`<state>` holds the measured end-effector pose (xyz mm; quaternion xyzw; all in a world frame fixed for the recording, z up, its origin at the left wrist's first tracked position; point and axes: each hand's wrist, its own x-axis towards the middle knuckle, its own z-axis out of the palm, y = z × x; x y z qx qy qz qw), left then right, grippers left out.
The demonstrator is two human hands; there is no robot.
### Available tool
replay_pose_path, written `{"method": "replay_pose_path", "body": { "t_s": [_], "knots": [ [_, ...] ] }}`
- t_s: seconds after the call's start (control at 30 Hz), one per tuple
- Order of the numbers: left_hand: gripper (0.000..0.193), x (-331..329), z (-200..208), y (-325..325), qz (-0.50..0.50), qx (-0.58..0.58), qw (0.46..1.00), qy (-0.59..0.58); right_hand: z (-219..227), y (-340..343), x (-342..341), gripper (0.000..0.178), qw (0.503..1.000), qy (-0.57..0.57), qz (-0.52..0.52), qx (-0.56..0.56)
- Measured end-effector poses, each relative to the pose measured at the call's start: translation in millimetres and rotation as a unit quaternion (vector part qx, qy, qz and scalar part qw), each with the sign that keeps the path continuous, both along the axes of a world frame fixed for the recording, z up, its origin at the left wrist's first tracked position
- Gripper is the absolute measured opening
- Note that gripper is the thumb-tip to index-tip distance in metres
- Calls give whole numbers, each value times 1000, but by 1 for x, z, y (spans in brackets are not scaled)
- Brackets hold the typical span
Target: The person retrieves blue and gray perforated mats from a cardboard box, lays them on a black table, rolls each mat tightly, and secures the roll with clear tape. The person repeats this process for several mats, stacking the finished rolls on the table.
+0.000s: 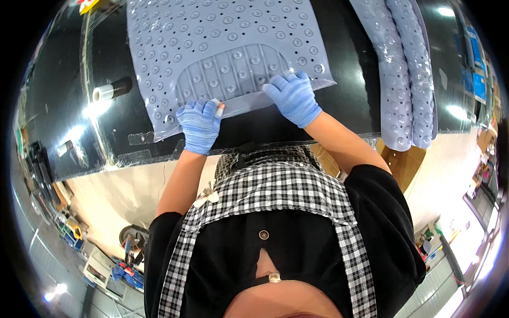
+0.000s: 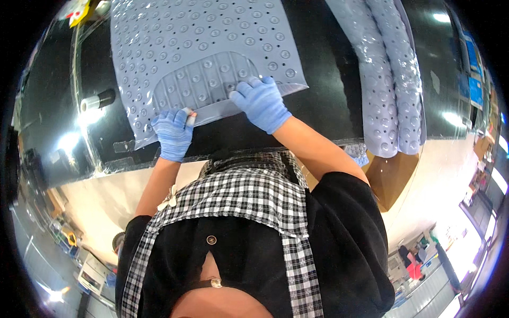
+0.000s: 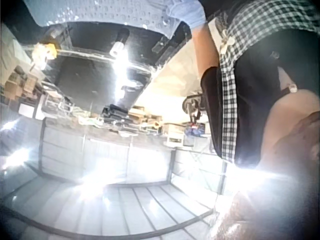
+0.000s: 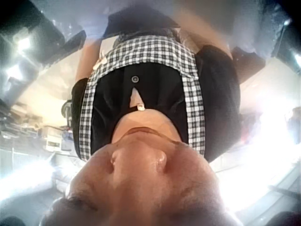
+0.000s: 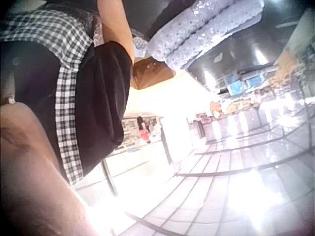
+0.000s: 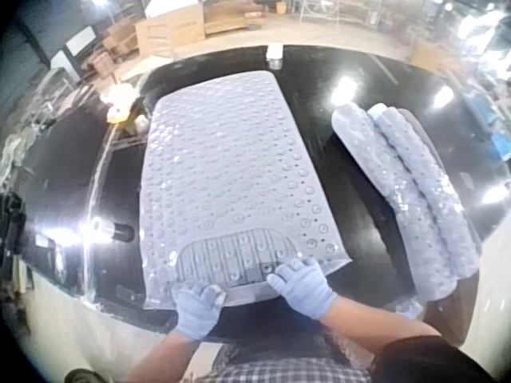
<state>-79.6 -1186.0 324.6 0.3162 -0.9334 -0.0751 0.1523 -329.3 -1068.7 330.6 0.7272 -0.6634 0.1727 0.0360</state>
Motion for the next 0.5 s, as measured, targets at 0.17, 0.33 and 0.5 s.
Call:
{"method": "replay_pose_path", "body": {
  "t_s": [0.17, 0.33, 0.5],
  "knots": [
    [25, 13, -14, 28, 45, -28, 998, 33, -17, 25, 18, 28, 995, -71, -66, -28],
    [45, 25, -15, 29, 19, -5, 998, 64, -24, 32, 19, 38, 996, -24, -83, -15],
    [30, 24, -10, -3, 41, 24, 999, -16, -12, -5, 1, 42, 992, -2, -70, 108]
  ]
}}
